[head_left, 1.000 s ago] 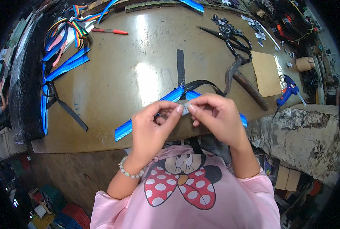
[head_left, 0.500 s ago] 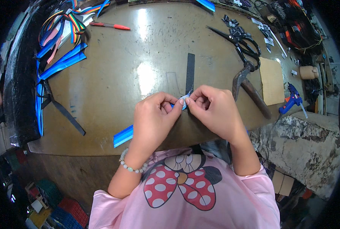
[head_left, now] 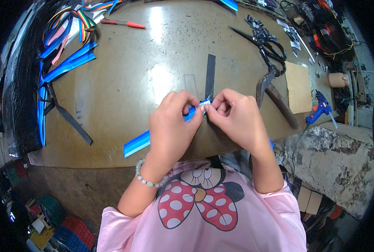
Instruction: The person assembles a strap assembly by applying hot glue to blue and black webbing pieces and attaching white plastic buckles. They repeatedly position the webbing, apply glue with a hot glue gun, press the buckles into place, and use a hammer to tap the buckles securely. The process is repeated for multiple buckle attachments along the webbing.
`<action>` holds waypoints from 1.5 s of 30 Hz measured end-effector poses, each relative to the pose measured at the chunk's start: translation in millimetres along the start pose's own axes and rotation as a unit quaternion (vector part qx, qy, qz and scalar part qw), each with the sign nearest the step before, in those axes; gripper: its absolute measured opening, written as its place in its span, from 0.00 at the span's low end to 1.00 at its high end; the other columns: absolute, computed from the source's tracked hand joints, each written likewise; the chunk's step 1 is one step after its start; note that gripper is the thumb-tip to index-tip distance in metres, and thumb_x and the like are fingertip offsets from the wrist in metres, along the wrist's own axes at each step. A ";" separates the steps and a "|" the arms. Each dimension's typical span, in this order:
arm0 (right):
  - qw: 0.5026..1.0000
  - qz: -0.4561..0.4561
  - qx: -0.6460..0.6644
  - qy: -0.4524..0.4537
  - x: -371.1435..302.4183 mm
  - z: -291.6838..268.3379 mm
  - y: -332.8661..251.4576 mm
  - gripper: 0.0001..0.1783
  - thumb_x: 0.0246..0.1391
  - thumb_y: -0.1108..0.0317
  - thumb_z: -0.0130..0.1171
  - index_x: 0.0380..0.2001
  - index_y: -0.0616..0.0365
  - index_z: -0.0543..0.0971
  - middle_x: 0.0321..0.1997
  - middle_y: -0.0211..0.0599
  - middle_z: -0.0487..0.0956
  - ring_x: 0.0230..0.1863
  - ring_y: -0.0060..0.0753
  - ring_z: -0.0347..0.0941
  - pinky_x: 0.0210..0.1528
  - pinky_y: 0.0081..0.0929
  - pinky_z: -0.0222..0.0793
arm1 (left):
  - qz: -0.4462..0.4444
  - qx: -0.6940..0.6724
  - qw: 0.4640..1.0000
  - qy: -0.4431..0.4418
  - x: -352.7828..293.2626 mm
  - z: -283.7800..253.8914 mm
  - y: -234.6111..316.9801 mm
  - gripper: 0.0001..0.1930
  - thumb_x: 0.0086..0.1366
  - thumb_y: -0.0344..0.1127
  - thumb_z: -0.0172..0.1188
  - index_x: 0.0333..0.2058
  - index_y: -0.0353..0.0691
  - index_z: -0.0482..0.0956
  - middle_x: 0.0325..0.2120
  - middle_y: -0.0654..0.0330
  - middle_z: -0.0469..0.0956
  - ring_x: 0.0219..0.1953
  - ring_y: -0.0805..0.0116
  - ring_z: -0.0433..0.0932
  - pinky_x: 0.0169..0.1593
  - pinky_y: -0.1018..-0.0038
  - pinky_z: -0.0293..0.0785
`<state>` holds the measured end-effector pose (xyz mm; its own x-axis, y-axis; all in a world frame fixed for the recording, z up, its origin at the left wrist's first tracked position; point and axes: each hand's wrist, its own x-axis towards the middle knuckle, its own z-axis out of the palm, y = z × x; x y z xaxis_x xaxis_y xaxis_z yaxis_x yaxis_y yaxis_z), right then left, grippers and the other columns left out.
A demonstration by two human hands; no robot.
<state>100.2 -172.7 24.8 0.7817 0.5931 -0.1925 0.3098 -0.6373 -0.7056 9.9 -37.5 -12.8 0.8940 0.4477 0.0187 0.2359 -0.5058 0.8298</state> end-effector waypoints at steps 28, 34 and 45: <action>0.847 -0.476 -0.217 0.094 1.7 -2.8 66.3 0.19 0.40 0.69 0.57 0.39 0.62 0.78 0.42 0.39 0.78 0.38 0.37 0.77 0.36 0.29 0.77 | 0.086 0.020 0.996 -0.019 3.3 -1.7 -1.2 0.07 0.55 0.33 0.68 0.31 0.37 0.85 0.28 0.54 0.79 0.30 0.57 0.79 0.35 0.68 0.74; 0.831 -0.506 -0.202 0.108 5.8 -1.1 67.6 0.19 0.42 0.69 0.57 0.40 0.62 0.78 0.44 0.40 0.78 0.38 0.39 0.77 0.37 0.30 0.77 | 0.128 0.079 0.985 -0.087 15.4 -8.5 2.3 0.06 0.55 0.33 0.66 0.29 0.38 0.82 0.27 0.53 0.78 0.31 0.51 0.79 0.35 0.61 0.75; 0.910 -0.378 -0.169 -0.028 6.6 -20.7 37.0 0.14 0.50 0.70 0.59 0.42 0.55 0.76 0.39 0.38 0.73 0.41 0.42 0.74 0.38 0.35 0.74 | 0.116 0.010 0.986 -0.120 19.0 -12.7 0.9 0.06 0.54 0.31 0.66 0.30 0.37 0.82 0.27 0.52 0.78 0.32 0.53 0.80 0.36 0.63 0.75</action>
<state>128.1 -202.6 11.5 0.2504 0.9431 0.2190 0.9032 -0.1460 -0.4037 22.3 -20.1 -4.6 0.9887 0.1318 0.0717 0.0199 -0.5889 0.8080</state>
